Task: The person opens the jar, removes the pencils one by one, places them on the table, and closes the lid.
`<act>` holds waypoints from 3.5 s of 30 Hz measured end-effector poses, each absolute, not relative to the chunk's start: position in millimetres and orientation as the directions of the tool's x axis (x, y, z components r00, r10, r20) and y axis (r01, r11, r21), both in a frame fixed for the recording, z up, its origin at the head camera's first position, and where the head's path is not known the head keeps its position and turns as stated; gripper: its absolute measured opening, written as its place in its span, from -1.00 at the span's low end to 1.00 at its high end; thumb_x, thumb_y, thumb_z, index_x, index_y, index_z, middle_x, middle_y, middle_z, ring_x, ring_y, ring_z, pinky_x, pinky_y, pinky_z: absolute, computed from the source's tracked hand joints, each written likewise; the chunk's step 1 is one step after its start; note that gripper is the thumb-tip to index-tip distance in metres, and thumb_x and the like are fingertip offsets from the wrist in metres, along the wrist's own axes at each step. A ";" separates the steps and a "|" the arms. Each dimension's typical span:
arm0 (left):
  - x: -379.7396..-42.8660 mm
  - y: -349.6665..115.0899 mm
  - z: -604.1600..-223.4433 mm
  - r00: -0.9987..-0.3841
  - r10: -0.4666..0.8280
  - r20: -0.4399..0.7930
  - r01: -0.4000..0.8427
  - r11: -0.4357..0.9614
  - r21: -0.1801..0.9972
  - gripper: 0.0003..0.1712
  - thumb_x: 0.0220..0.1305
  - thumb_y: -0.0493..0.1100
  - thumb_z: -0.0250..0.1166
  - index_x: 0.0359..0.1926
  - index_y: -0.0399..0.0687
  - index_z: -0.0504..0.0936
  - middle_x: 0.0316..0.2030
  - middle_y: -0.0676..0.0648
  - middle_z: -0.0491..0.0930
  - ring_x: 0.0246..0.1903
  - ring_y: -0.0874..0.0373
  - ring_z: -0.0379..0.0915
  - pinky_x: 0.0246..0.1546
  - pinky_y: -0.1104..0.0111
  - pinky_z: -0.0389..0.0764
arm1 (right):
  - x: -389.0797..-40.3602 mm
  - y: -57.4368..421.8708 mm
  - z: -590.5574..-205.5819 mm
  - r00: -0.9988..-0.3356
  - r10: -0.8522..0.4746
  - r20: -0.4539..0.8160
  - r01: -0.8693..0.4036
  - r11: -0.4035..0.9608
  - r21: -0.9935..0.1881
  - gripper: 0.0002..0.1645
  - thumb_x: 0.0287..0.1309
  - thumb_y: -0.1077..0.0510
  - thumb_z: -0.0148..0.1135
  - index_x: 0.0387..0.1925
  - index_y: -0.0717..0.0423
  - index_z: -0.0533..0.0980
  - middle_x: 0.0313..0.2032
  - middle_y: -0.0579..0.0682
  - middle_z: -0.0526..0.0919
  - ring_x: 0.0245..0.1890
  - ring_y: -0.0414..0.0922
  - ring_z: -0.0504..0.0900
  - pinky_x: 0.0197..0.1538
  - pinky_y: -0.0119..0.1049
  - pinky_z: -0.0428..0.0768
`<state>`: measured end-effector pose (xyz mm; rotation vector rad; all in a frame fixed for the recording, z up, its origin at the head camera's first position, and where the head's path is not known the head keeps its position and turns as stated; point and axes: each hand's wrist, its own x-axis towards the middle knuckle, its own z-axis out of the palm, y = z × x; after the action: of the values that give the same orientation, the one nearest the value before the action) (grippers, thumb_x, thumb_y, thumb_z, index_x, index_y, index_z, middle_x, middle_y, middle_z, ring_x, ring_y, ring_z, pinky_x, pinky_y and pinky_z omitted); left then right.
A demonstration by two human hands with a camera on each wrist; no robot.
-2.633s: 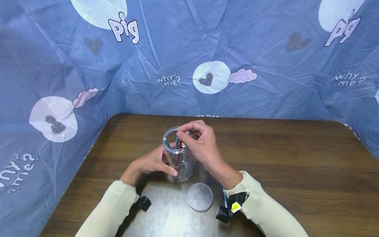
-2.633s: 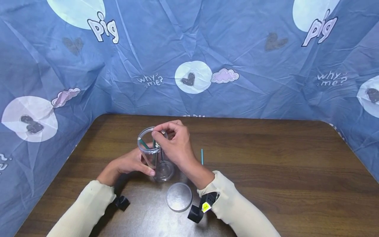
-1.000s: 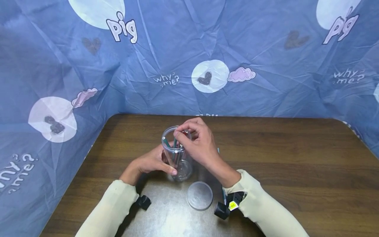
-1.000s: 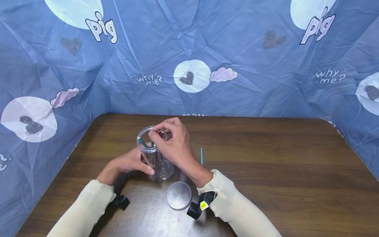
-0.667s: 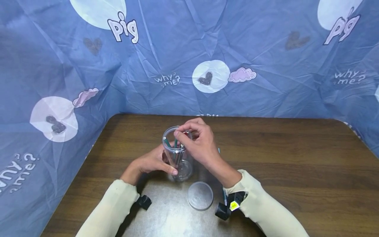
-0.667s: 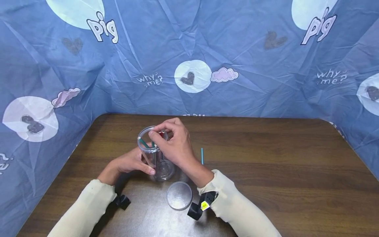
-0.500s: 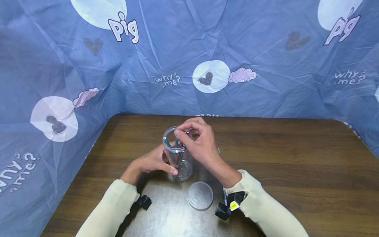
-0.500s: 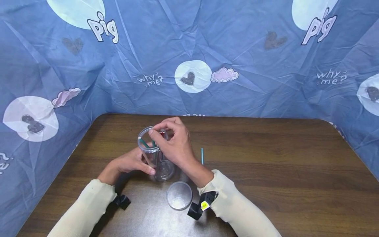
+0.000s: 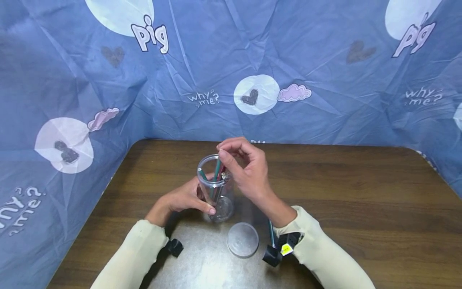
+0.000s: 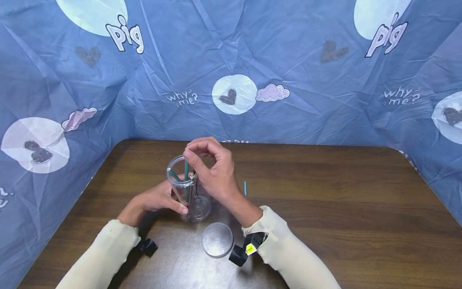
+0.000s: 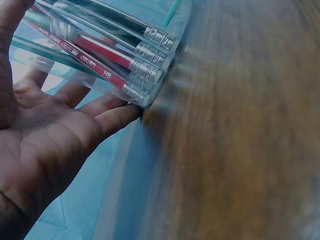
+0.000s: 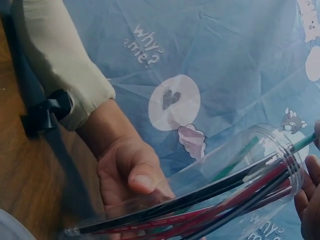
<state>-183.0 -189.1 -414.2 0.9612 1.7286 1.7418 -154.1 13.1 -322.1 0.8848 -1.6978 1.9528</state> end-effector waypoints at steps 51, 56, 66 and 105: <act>-184.1 -189.2 -415.7 -0.619 0.772 0.145 0.149 -0.066 0.987 0.04 -0.07 -0.33 0.57 0.41 -0.31 0.23 0.23 -0.53 0.38 0.15 -0.28 0.45 0.21 0.10 0.49 | -156.1 24.2 -314.2 -0.760 -0.151 0.632 -0.553 -0.359 -0.751 -0.26 0.14 -0.06 0.33 -0.13 0.66 0.41 -0.40 -0.12 0.73 -0.46 -0.19 0.71 -0.34 -0.26 0.72; -184.4 -189.7 -415.2 -0.619 0.772 0.140 0.149 -0.060 0.987 0.06 -0.07 -0.34 0.57 0.43 -0.32 0.19 0.24 -0.52 0.37 0.17 -0.22 0.45 0.22 0.11 0.47 | -156.7 27.9 -314.1 -0.770 -0.185 0.611 -0.530 -0.349 -0.773 -0.28 0.08 -0.04 0.40 -0.15 0.64 0.48 -0.38 -0.08 0.76 -0.44 -0.17 0.74 -0.31 -0.26 0.73; -183.9 -189.6 -415.3 -0.626 0.768 0.135 0.141 -0.058 0.988 0.08 -0.08 -0.33 0.58 0.44 -0.32 0.19 0.23 -0.50 0.39 0.17 -0.27 0.44 0.22 0.13 0.48 | -158.0 31.9 -312.6 -0.760 -0.238 0.605 -0.507 -0.365 -0.781 -0.28 0.05 -0.05 0.43 -0.17 0.60 0.45 -0.36 -0.07 0.73 -0.39 -0.17 0.73 -0.27 -0.33 0.71; -183.4 -190.4 -415.6 -0.626 0.767 0.140 0.149 -0.059 0.987 -0.02 -0.07 -0.33 0.56 0.37 -0.35 0.27 0.21 -0.43 0.45 0.18 -0.41 0.36 0.22 0.11 0.48 | -148.2 48.0 -272.4 -0.578 0.037 0.815 -0.746 -0.429 -0.509 -0.48 0.22 -0.07 0.25 -0.22 0.31 0.29 -0.41 0.02 0.56 -0.48 -0.09 0.67 -0.40 -0.19 0.70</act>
<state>-183.4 -190.4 -415.6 0.9754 1.7514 1.7320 -148.2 48.0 -272.4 1.0276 -1.2661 2.0468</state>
